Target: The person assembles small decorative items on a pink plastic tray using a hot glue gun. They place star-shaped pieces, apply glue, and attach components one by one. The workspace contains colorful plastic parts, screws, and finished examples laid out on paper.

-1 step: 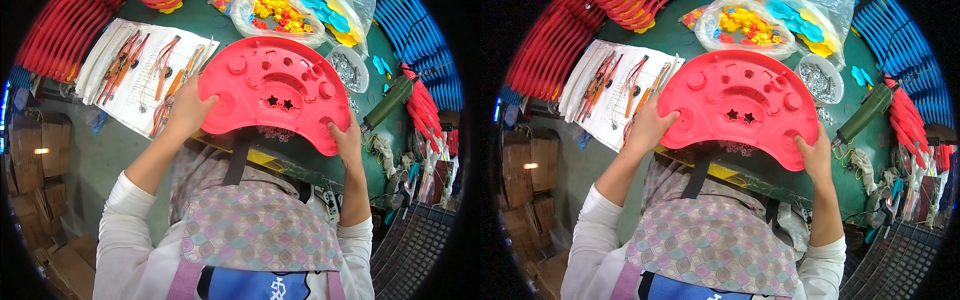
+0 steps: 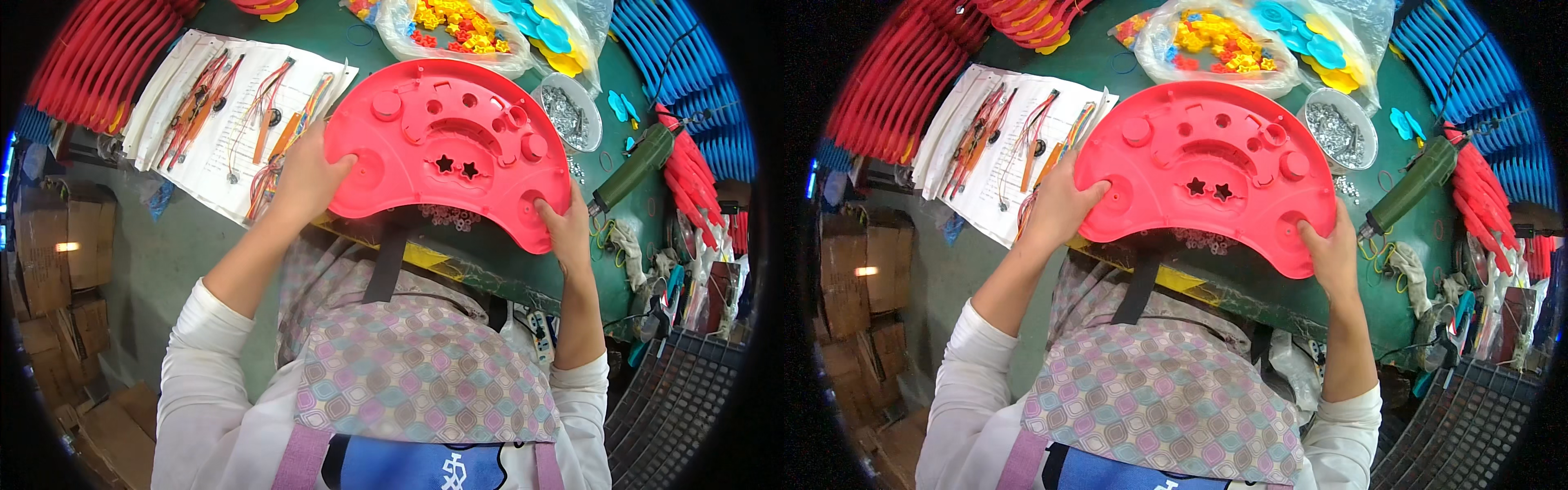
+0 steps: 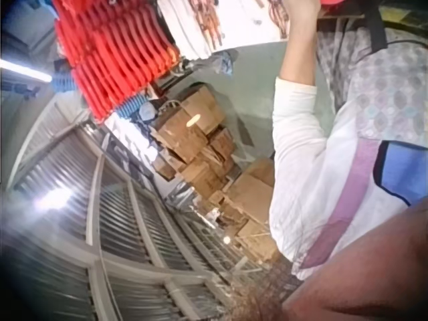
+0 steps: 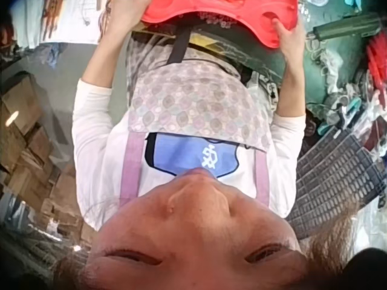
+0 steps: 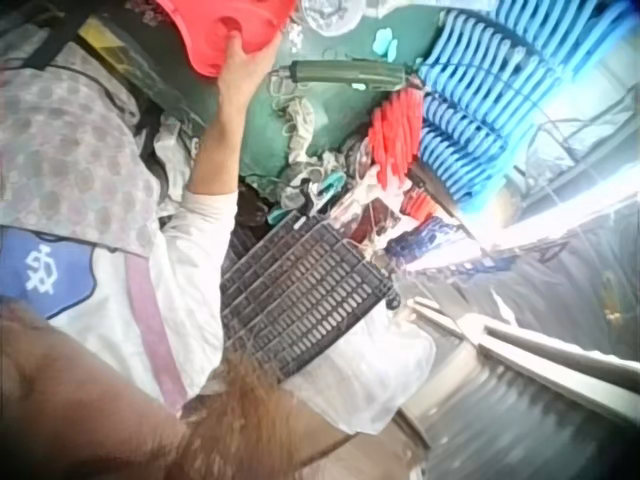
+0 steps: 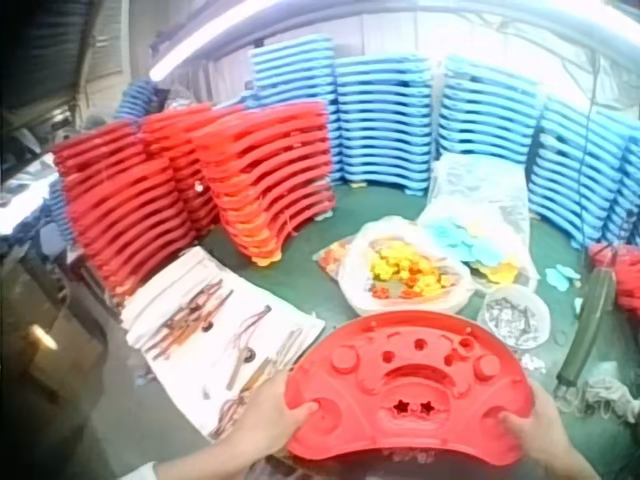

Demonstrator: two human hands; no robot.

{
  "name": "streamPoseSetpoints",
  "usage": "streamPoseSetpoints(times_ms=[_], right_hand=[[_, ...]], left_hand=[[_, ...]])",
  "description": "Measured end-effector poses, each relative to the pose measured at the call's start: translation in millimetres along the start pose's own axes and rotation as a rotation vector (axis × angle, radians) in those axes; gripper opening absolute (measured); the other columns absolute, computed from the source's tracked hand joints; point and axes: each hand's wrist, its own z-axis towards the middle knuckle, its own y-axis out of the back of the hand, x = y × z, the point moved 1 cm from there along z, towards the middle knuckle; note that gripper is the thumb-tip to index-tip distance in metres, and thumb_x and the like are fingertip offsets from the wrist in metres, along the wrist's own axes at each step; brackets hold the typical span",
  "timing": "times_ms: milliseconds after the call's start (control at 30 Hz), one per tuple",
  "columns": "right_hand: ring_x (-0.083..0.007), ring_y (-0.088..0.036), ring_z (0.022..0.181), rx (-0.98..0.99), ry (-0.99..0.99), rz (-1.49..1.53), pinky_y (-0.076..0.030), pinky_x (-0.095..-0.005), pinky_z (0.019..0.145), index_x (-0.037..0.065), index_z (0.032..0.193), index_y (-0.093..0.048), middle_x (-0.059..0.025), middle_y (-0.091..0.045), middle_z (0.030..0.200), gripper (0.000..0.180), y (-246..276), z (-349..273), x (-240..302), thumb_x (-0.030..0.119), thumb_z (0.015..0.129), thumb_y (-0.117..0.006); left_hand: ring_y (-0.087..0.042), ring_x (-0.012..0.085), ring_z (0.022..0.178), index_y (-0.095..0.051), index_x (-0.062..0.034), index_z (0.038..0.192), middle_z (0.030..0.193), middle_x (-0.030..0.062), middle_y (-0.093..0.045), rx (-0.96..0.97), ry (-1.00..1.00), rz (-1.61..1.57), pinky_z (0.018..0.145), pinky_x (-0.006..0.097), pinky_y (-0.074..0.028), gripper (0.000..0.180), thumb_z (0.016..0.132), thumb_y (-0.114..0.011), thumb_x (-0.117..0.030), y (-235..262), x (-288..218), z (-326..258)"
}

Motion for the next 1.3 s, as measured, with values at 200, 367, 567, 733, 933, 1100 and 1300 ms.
streamPoseSetpoints(times_ms=[200, 367, 567, 733, 933, 1100, 1300], right_hand=[[-0.018, -0.068, 0.105, -0.004, -0.015, 0.032, -0.054, -0.0325, 0.093, -0.005, 0.133, -0.054, -0.0133, -0.069, 0.117, 0.048, -3, 2, -5, -0.002, 0.088, -0.069], [-0.019, -0.067, 0.107, 0.007, -0.032, -0.037, -0.054, -0.0334, 0.094, -0.004, 0.134, -0.052, -0.0136, -0.069, 0.119, 0.051, 1, 3, 1, -0.002, 0.087, -0.07], [-0.021, -0.064, 0.115, 0.004, -0.016, -0.065, -0.053, -0.0338, 0.097, -0.002, 0.147, -0.041, -0.0167, -0.061, 0.131, 0.065, 0, 3, -3, -0.002, 0.088, -0.069], [-0.0258, -0.06, 0.126, 0.015, 0.066, -0.189, -0.048, -0.0367, 0.107, -0.001, 0.152, -0.034, -0.0203, -0.053, 0.143, 0.074, -3, 10, 8, -0.004, 0.087, -0.068], [-0.0316, -0.052, 0.135, -0.07, 0.136, -0.401, -0.041, -0.0407, 0.114, -0.001, 0.151, -0.038, -0.0226, -0.05, 0.146, 0.076, -4, 16, -1, 0.006, 0.086, -0.076], [-0.0376, -0.053, 0.127, -0.208, 0.38, -0.67, -0.044, -0.0447, 0.108, 0.0, 0.144, -0.047, -0.0203, -0.052, 0.139, 0.07, -8, 11, 36, 0.009, 0.083, -0.08], [-0.0372, -0.054, 0.122, -0.231, 0.596, -0.573, -0.047, -0.0437, 0.102, 0.002, 0.133, -0.058, -0.0174, -0.056, 0.133, 0.054, -20, 32, 65, 0.008, 0.083, -0.079]], left_hand=[[-0.067, 0.0412, 0.109, -0.056, 0.0056, 0.125, 0.114, 0.0262, -0.069, 0.051, 0.07, 0.008, 0.095, 0.045, -0.053, 0.05, 0.085, -0.077, -0.014, 5, -1, 4], [-0.066, 0.042, 0.11, -0.054, 0.0069, 0.126, 0.116, 0.0277, -0.068, 0.046, 0.048, 0.055, 0.096, 0.046, -0.052, 0.054, 0.084, -0.08, -0.013, 3, -7, 0], [-0.062, 0.0385, 0.11, -0.058, 0.0006, 0.122, 0.112, 0.0201, -0.065, -0.102, -0.18, 0.2, 0.096, 0.046, -0.05, 0.049, 0.082, -0.081, -0.014, -7, 1, 7], [-0.059, 0.0344, 0.099, -0.061, -0.006, 0.11, 0.098, 0.0135, -0.058, 0.232, -0.758, 0.117, 0.088, 0.043, -0.05, 0.034, 0.082, -0.08, -0.012, -3, -25, -9], [-0.056, 0.0367, 0.111, -0.062, -0.0048, 0.098, 0.117, 0.0136, -0.057, 0.311, -0.75, 0.053, 0.094, 0.046, -0.049, 0.026, 0.078, -0.078, -0.006, -12, -23, -4], [-0.043, 0.0367, 0.139, -0.066, -0.004, 0.089, 0.149, 0.0141, -0.05, 0.152, -0.983, 0.419, 0.112, 0.054, -0.041, 0.014, 0.078, -0.071, -0.012, -10, -33, -21], [-0.04, 0.032, 0.143, -0.065, -0.0028, 0.075, 0.151, 0.0121, -0.051, 0.121, -0.988, 0.56, 0.117, 0.057, -0.037, 0.009, 0.081, -0.066, -0.01, -26, -26, -30]])
